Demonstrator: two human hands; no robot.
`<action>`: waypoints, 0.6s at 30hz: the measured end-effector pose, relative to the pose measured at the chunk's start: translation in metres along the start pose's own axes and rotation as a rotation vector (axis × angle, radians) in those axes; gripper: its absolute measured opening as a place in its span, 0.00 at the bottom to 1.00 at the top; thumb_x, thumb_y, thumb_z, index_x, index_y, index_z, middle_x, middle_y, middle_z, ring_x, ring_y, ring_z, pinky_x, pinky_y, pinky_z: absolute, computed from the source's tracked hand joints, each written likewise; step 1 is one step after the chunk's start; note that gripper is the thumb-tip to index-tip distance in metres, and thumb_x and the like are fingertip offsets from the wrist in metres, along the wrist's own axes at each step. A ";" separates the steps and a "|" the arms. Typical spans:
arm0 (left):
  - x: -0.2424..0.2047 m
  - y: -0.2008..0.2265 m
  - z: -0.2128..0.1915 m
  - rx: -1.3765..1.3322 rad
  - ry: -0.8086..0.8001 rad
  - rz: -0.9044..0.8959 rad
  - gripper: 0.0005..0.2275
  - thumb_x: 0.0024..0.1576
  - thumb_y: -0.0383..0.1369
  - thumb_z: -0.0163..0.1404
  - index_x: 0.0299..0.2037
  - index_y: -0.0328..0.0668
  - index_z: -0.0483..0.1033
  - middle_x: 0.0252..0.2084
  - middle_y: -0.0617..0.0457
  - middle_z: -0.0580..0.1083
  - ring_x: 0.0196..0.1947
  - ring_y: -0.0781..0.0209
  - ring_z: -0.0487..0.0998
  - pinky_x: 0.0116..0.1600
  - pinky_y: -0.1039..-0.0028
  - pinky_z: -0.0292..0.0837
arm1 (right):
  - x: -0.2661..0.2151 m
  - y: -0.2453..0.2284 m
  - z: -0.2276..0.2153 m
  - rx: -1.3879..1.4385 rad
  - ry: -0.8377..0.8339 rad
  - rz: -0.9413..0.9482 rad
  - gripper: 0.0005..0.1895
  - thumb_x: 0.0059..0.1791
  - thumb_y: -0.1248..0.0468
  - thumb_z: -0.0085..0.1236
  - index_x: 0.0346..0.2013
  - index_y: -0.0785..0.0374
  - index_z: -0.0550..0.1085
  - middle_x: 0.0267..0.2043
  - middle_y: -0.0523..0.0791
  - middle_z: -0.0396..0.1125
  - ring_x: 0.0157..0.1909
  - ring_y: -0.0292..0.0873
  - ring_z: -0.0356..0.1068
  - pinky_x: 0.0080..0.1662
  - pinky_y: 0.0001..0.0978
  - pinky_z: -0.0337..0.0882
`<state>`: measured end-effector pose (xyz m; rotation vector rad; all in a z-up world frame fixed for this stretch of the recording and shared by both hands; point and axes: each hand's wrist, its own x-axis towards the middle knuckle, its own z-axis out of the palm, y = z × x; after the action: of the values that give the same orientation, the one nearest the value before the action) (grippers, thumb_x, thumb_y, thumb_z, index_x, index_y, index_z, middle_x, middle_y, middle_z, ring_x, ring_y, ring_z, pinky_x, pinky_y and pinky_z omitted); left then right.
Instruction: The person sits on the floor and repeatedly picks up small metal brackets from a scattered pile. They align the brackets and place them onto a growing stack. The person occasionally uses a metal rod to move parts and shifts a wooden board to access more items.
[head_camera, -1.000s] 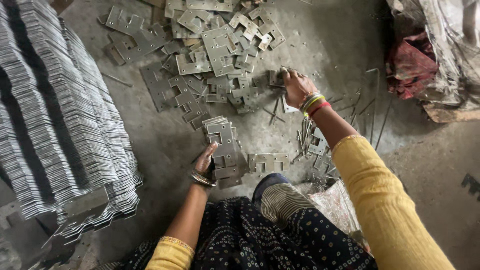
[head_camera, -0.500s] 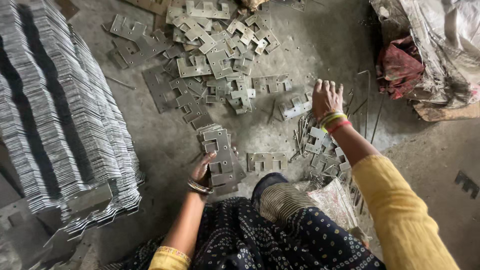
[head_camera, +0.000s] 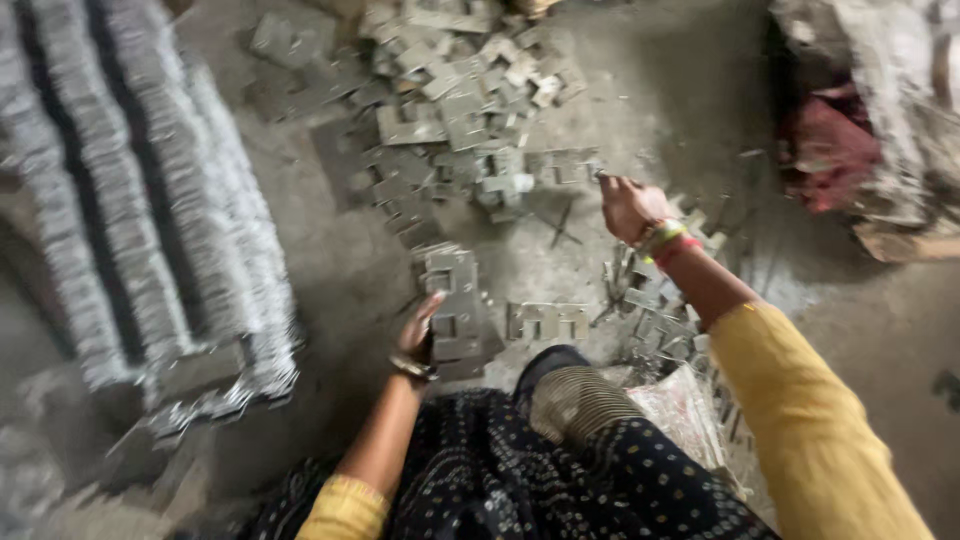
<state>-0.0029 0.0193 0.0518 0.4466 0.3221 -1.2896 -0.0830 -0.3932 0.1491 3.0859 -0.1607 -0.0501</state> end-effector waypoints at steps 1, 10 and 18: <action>-0.001 -0.002 -0.009 -0.055 0.011 -0.056 0.23 0.58 0.45 0.51 0.58 0.37 0.73 0.50 0.45 0.79 0.46 0.50 0.82 0.51 0.59 0.81 | 0.001 -0.021 -0.008 0.072 0.073 -0.002 0.27 0.47 0.66 0.52 0.62 0.69 0.70 0.54 0.55 0.69 0.45 0.57 0.72 0.40 0.49 0.76; -0.013 -0.002 0.002 0.165 -0.005 0.086 0.23 0.54 0.44 0.56 0.54 0.36 0.75 0.48 0.47 0.80 0.46 0.53 0.82 0.53 0.62 0.79 | -0.031 -0.201 -0.110 0.279 0.260 -0.781 0.34 0.36 0.67 0.61 0.58 0.64 0.70 0.62 0.54 0.65 0.57 0.57 0.74 0.57 0.53 0.77; -0.017 0.051 0.028 1.271 -0.074 0.549 0.33 0.39 0.41 0.66 0.54 0.29 0.75 0.51 0.44 0.80 0.51 0.53 0.78 0.58 0.66 0.74 | -0.057 -0.239 -0.071 0.851 0.197 -0.026 0.53 0.40 0.65 0.73 0.73 0.71 0.52 0.70 0.61 0.57 0.68 0.59 0.64 0.62 0.46 0.71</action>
<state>0.0415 0.0308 0.0915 1.4304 -0.7158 -0.8196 -0.1127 -0.1459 0.2094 3.9012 -0.1640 0.4322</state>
